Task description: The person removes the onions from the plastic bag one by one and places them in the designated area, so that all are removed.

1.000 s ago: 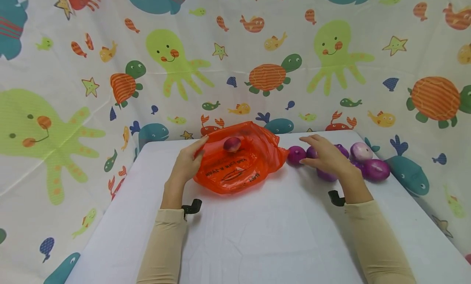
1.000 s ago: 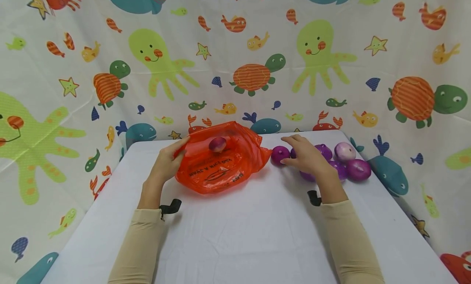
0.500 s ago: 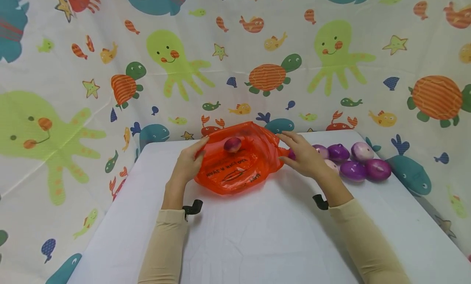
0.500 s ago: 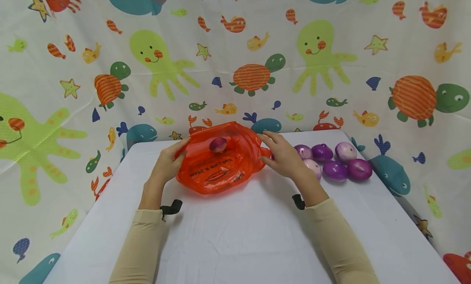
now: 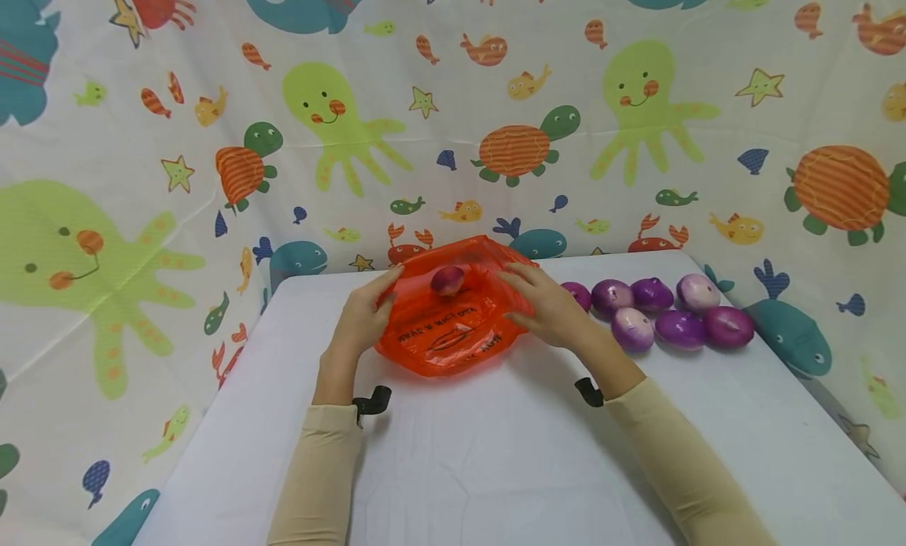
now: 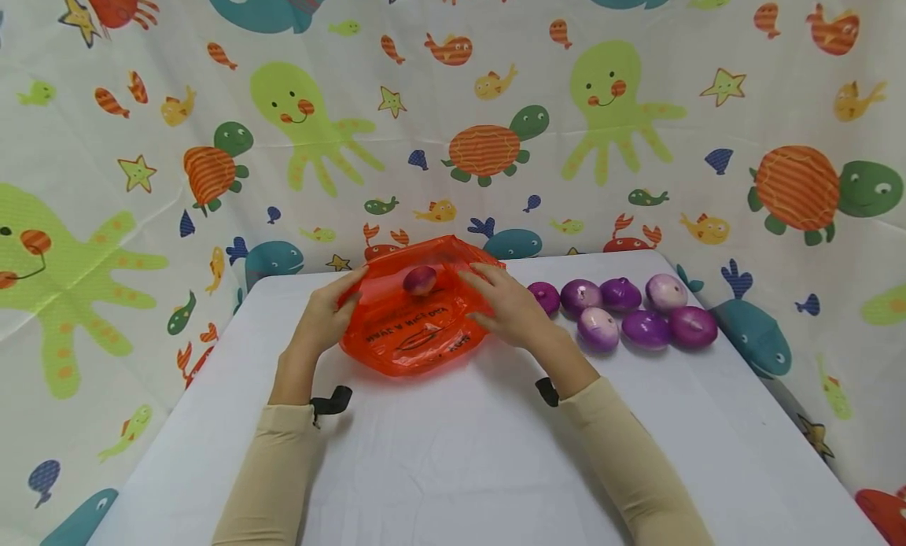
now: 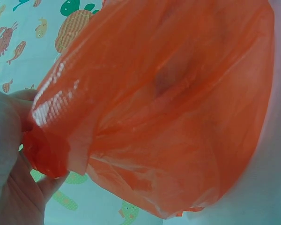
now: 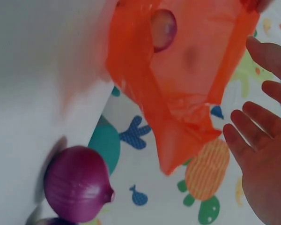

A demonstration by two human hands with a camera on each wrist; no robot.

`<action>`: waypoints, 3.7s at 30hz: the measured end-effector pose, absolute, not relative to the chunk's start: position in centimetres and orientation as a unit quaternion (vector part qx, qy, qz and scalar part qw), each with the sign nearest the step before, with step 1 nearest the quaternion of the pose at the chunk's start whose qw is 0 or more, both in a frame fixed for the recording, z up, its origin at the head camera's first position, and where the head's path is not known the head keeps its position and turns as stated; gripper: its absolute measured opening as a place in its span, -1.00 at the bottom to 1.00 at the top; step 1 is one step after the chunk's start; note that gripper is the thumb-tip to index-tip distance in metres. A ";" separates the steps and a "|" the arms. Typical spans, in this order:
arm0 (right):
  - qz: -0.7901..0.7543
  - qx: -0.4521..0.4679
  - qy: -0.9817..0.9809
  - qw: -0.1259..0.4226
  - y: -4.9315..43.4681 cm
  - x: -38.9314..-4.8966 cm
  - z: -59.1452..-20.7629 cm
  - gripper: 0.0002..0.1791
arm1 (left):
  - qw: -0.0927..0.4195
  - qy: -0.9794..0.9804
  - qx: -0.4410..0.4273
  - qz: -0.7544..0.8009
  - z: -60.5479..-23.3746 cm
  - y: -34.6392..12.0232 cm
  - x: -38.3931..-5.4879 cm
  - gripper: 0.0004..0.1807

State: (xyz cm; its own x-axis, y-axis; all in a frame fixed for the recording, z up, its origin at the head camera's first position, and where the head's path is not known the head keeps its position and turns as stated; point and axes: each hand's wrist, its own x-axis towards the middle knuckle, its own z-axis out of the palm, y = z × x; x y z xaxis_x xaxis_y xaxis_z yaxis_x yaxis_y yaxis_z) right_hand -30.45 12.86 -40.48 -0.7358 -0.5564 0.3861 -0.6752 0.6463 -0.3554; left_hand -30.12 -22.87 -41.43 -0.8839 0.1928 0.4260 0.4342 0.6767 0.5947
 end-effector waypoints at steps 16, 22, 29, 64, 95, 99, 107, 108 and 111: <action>0.204 0.385 -0.892 0.116 8.5 -31.6 -40.8 -0.25 | 0.155 -0.903 -0.167 -0.366 -41.4 -22.8 -29.9 -0.34; 0.204 0.382 -0.896 0.102 6.9 -32.9 -40.8 -0.24 | 0.154 -0.902 -0.167 -0.367 -41.3 -22.9 -30.0 -0.35; 0.213 0.375 -0.897 0.091 5.6 -33.6 -40.8 -0.25 | 0.157 -0.902 -0.169 -0.365 -41.3 -22.9 -30.1 -0.34; 0.108 0.297 -0.949 -0.021 1.2 -38.4 -43.7 -0.09 | 0.156 -0.899 -0.169 -0.373 -41.3 -22.8 -30.0 -0.35; 0.169 0.277 -0.945 -0.031 1.7 -37.9 -43.6 -0.12 | 0.147 -0.899 -0.156 -0.383 -41.0 -22.6 -29.7 -0.36; 0.184 0.279 -0.943 0.001 1.9 -37.4 -43.3 -0.13 | 0.145 -0.900 -0.159 -0.379 -41.0 -22.7 -29.8 -0.37; 0.238 0.295 -0.923 0.063 4.1 -34.7 -42.2 -0.13 | 0.145 -0.903 -0.153 -0.373 -40.9 -22.9 -29.7 -0.37; 0.244 0.294 -0.921 0.074 4.5 -34.4 -42.2 -0.12 | 0.145 -0.904 -0.153 -0.373 -41.0 -23.0 -29.7 -0.36; 0.255 0.295 -0.913 0.117 5.6 -33.2 -42.0 -0.10 | 0.145 -0.903 -0.155 -0.374 -41.0 -23.0 -29.8 -0.35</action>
State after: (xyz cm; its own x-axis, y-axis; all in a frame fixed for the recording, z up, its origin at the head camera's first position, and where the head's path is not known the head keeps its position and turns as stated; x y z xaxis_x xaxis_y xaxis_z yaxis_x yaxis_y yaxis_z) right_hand -33.23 5.58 -41.97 -0.7989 -0.4784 0.3644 -0.5980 0.6963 -0.3969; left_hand -29.82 -22.95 -41.02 -0.9096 0.1717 0.3782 0.3888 0.6725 0.6297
